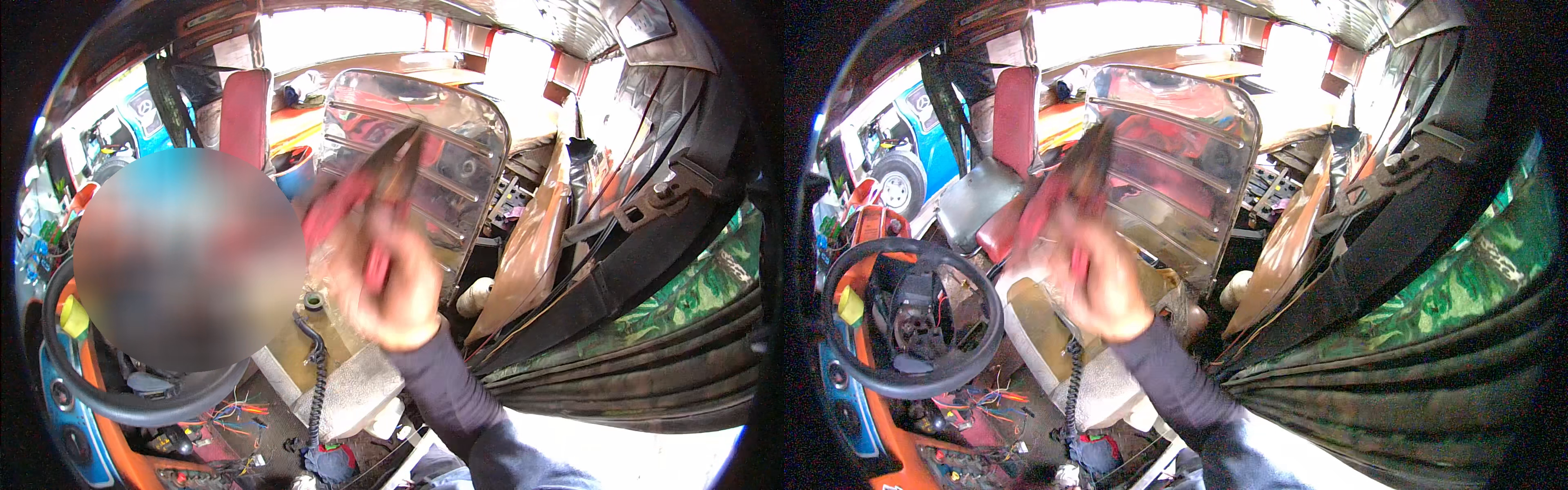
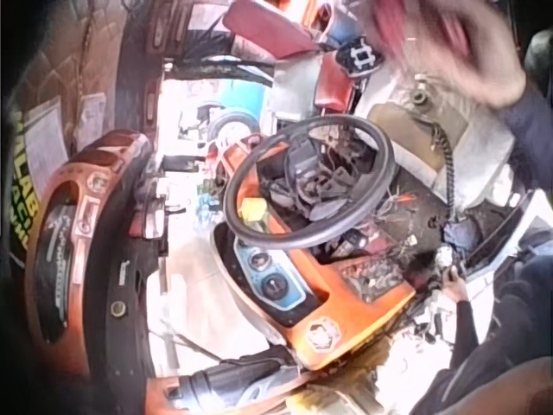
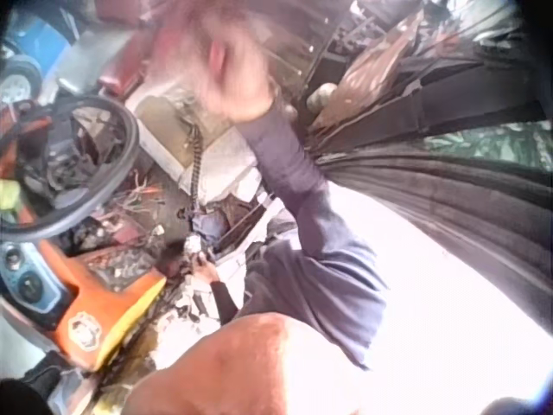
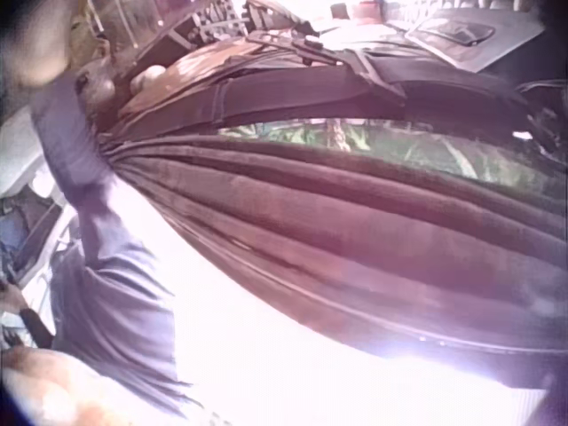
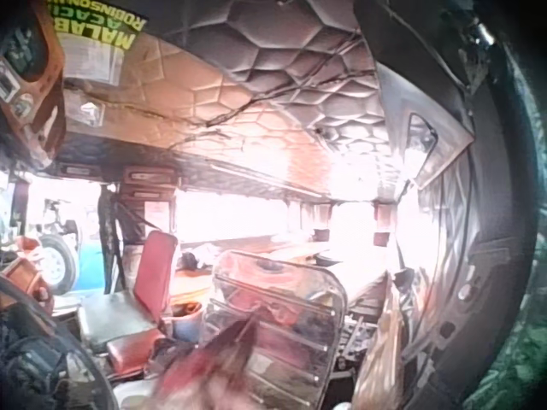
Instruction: The person works inside a three-wheeled vehicle, manipulating a bundle of multicolored wires near the dashboard. They repeatedly test connections using a probe, then twist and join individual wires by hand.
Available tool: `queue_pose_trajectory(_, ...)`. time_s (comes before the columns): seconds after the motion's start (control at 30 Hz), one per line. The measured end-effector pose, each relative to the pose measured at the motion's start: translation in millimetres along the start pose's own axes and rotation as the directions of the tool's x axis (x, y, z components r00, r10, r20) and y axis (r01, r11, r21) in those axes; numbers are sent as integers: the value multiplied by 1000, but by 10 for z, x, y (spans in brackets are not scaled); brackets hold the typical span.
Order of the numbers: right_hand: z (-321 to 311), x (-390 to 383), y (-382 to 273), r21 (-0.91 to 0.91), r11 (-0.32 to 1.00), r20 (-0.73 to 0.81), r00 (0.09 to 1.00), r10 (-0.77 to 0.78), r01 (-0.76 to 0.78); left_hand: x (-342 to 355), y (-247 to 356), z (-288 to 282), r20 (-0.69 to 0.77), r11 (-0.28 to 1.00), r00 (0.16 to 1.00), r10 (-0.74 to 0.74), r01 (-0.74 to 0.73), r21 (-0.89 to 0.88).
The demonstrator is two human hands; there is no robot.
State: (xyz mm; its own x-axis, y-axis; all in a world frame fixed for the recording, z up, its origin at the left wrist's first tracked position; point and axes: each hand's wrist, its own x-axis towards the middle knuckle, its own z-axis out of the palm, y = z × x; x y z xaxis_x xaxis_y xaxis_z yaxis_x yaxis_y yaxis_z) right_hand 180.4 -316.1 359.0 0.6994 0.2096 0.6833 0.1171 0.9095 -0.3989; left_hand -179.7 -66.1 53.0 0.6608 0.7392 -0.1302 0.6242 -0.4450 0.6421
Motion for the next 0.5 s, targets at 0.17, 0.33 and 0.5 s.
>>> queue_pose_trajectory(0.17,-501,659,-757,-997,-68,16,771,-637,-36,-190,291,3,73,960,964,254,-243,-138)
queue_pose_trajectory(0.33,-676,341,-1035,-818,574,-311,804,-507,45,-71,1238,269,125,861,874,469,-421,-287)
queue_pose_trajectory(0.5,-559,260,-999,-696,716,-261,907,-329,59,465,2416,828,85,706,767,637,-535,-464)
